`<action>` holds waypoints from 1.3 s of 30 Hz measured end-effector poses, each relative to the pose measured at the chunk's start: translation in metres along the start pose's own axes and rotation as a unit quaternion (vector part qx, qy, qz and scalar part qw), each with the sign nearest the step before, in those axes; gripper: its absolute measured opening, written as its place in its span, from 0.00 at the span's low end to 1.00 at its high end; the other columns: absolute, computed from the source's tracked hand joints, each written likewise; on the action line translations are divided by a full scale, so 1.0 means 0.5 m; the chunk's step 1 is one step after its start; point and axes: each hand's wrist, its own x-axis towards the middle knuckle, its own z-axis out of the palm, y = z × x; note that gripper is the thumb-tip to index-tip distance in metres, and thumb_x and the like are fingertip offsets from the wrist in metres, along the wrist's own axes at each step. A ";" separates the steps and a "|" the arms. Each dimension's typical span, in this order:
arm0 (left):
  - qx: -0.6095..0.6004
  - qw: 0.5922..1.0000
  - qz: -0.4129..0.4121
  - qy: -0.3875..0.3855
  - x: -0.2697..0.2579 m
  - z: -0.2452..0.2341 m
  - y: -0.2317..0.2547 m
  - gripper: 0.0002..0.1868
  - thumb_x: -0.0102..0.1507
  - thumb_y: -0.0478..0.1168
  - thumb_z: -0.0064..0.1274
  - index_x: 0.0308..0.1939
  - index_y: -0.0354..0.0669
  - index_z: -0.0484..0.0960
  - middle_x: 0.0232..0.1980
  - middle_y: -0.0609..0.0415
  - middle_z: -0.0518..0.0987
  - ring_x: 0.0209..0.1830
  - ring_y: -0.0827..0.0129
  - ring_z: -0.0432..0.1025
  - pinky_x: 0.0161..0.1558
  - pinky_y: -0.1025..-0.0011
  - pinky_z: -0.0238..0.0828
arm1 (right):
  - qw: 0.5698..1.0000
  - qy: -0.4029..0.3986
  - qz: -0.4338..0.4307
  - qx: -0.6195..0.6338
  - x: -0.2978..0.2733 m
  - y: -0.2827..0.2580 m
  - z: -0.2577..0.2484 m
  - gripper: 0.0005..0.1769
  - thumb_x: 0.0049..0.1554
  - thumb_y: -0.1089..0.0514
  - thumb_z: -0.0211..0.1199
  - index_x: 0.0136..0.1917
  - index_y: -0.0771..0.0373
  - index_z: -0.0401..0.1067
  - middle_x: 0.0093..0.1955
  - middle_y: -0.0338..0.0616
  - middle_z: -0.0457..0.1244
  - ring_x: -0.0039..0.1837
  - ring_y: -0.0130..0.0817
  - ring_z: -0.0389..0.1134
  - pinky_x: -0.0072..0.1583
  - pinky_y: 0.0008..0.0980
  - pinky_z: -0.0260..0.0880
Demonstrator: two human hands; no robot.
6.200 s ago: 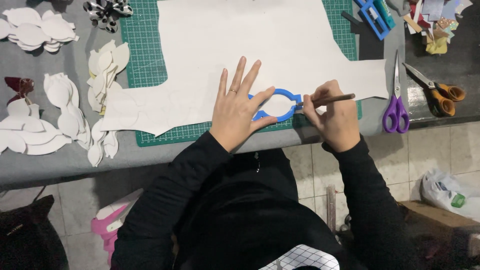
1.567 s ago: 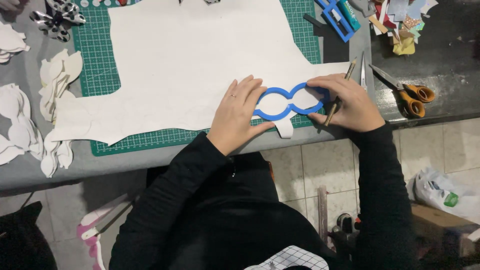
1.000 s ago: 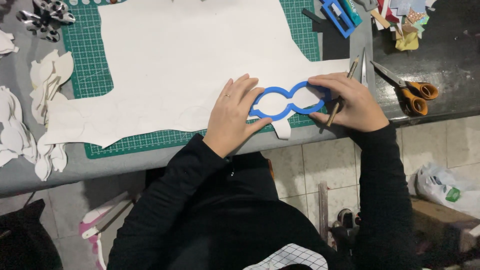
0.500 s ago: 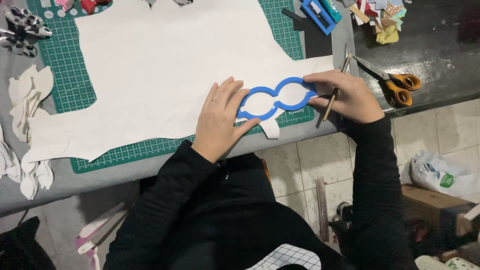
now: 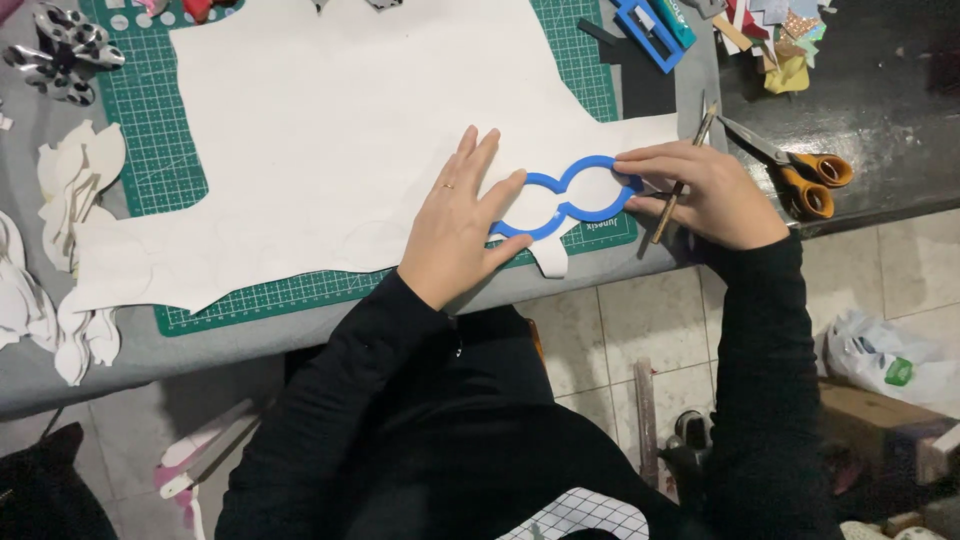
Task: Trace butterfly and bow-shaped patterns onto a sheet of material using a pencil and plastic templates.
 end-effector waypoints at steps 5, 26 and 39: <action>0.026 0.999 0.008 -0.046 0.018 -0.011 -0.003 0.35 0.55 0.56 0.69 0.63 0.50 0.78 0.79 0.35 0.55 0.81 0.38 0.46 0.74 0.44 0.52 | 0.998 0.005 -0.039 -0.049 -0.003 -0.022 -0.011 0.26 0.55 0.48 0.69 0.65 0.58 0.76 0.65 0.41 0.69 0.57 0.40 0.72 0.56 0.37 0.74; 0.041 0.999 0.014 -0.016 0.013 -0.004 -0.012 0.35 0.52 0.58 0.69 0.61 0.53 0.81 0.78 0.38 0.58 0.83 0.43 0.44 0.77 0.42 0.43 | 0.898 0.198 0.018 0.393 0.052 -0.082 0.214 0.12 0.66 0.70 0.61 0.54 0.67 0.57 0.49 0.48 0.67 0.53 0.37 0.77 0.54 0.31 0.83; 0.035 0.999 0.007 -0.016 0.015 0.000 -0.018 0.34 0.51 0.55 0.70 0.61 0.56 0.81 0.78 0.39 0.58 0.83 0.44 0.43 0.77 0.42 0.42 | 0.914 0.188 -0.015 0.359 0.062 -0.097 0.253 0.12 0.66 0.69 0.62 0.53 0.68 0.58 0.49 0.51 0.69 0.51 0.36 0.76 0.53 0.32 0.81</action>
